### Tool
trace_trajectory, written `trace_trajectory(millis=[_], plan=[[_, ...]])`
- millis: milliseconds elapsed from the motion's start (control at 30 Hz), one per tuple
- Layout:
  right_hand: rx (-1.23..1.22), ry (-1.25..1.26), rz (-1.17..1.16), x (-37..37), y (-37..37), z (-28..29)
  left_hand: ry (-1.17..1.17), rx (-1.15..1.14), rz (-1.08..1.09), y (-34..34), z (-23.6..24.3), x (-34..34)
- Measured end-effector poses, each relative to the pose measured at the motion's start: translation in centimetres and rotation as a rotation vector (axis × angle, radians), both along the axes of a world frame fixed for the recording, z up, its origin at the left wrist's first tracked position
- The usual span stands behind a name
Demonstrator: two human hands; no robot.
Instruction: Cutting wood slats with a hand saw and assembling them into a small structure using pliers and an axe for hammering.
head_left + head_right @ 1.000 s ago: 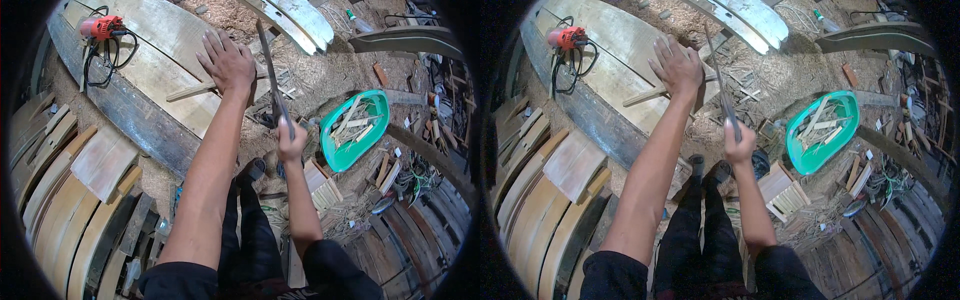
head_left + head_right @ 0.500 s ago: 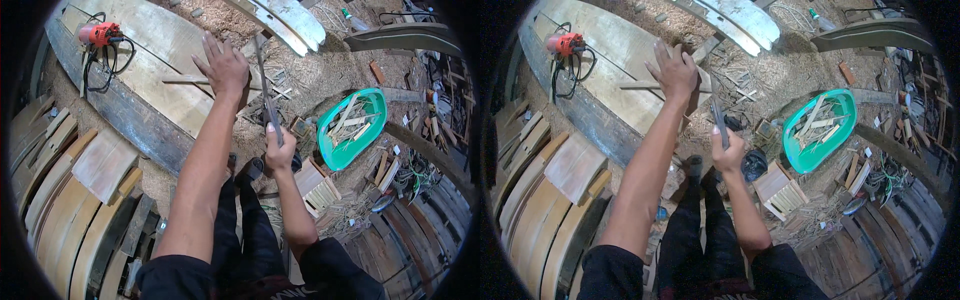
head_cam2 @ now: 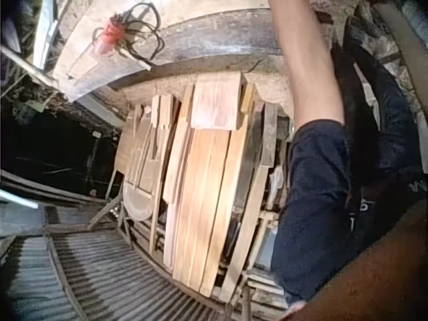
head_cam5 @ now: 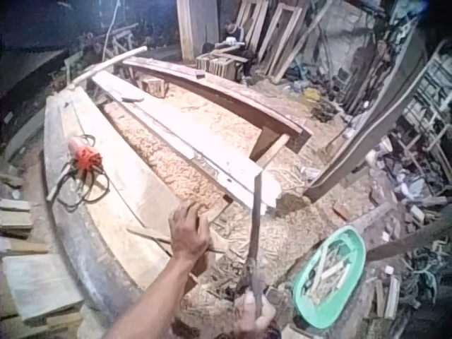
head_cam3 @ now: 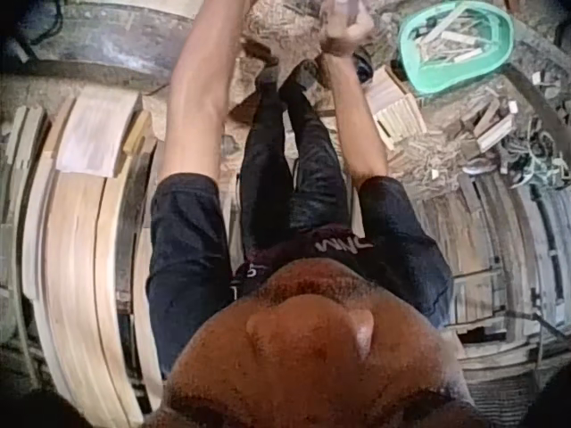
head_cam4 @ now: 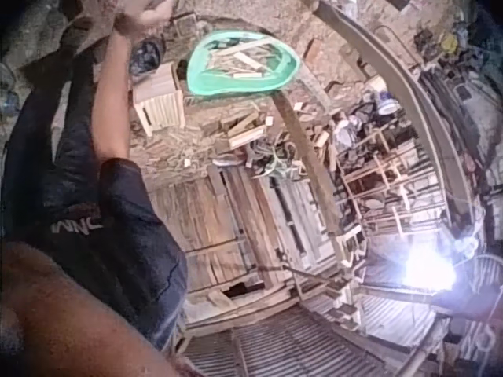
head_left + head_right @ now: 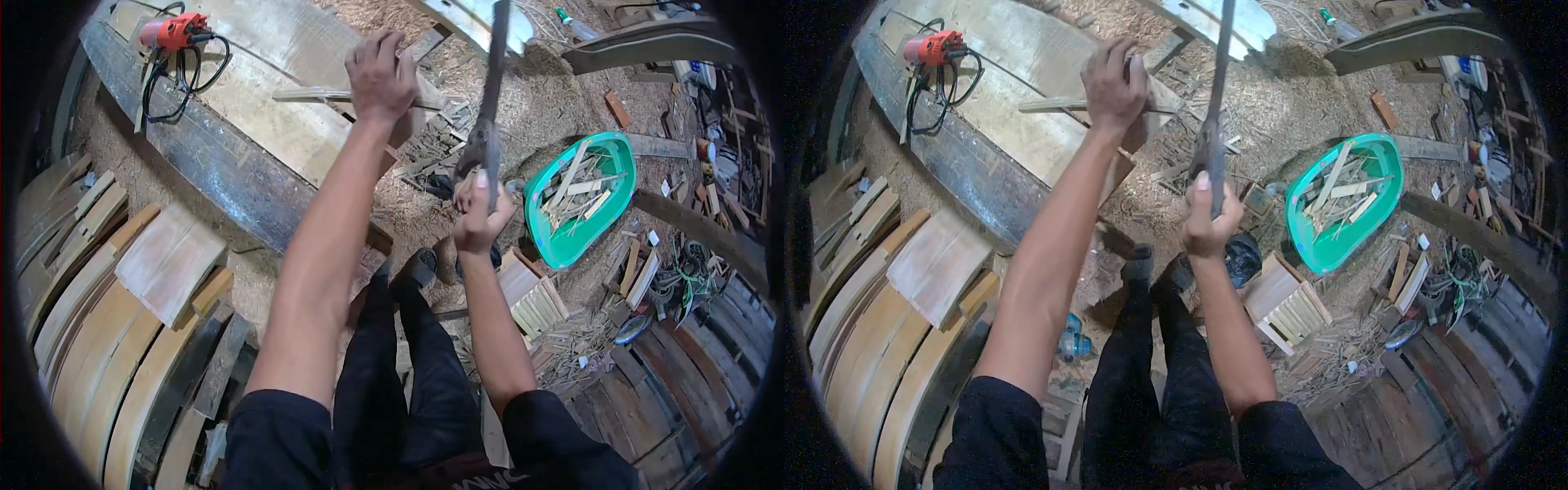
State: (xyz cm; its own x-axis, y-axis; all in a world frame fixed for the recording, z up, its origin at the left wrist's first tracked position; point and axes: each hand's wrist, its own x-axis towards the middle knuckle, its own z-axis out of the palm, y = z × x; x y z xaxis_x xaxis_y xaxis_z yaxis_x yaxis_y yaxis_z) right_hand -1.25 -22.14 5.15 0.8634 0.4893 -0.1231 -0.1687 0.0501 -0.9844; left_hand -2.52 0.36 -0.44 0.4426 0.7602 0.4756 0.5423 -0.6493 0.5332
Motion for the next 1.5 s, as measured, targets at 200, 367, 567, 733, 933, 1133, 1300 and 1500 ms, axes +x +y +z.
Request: trace_trajectory(millis=[200,367,567,733,933,1133,1300,1500], plan=[[-0.202,-0.098,-0.001,-0.7,-5.8,-1.3,0.062,0.014,-0.483,-3.7,1.4,-4.4],[-0.2,-0.186,-0.059,-1.5,-5.8,3.3,0.139,-0.083,-0.534,-3.6,6.2,-4.4],[-0.085,-0.09,-0.117,1.7,-3.1,17.0,-0.197,-0.079,-0.719,-7.8,21.2,-4.4],[-0.005,-0.146,-0.004,1.0,-2.7,32.2,-0.328,-0.023,-0.754,-11.2,35.2,-6.8],[0.043,-0.266,0.059,-2.1,-5.3,45.8,-0.329,0.16,-0.796,-14.0,50.0,-11.2],[0.218,-0.172,0.188,-5.6,-8.0,55.1,-0.376,0.395,-0.762,-16.1,58.2,-15.2],[0.096,-0.268,0.171,-9.0,-10.6,59.3,-0.329,0.318,-0.744,-19.0,61.7,-18.6],[0.197,-0.387,0.125,-10.4,-10.8,59.0,-0.273,0.216,-0.738,-20.6,64.0,-21.3]])
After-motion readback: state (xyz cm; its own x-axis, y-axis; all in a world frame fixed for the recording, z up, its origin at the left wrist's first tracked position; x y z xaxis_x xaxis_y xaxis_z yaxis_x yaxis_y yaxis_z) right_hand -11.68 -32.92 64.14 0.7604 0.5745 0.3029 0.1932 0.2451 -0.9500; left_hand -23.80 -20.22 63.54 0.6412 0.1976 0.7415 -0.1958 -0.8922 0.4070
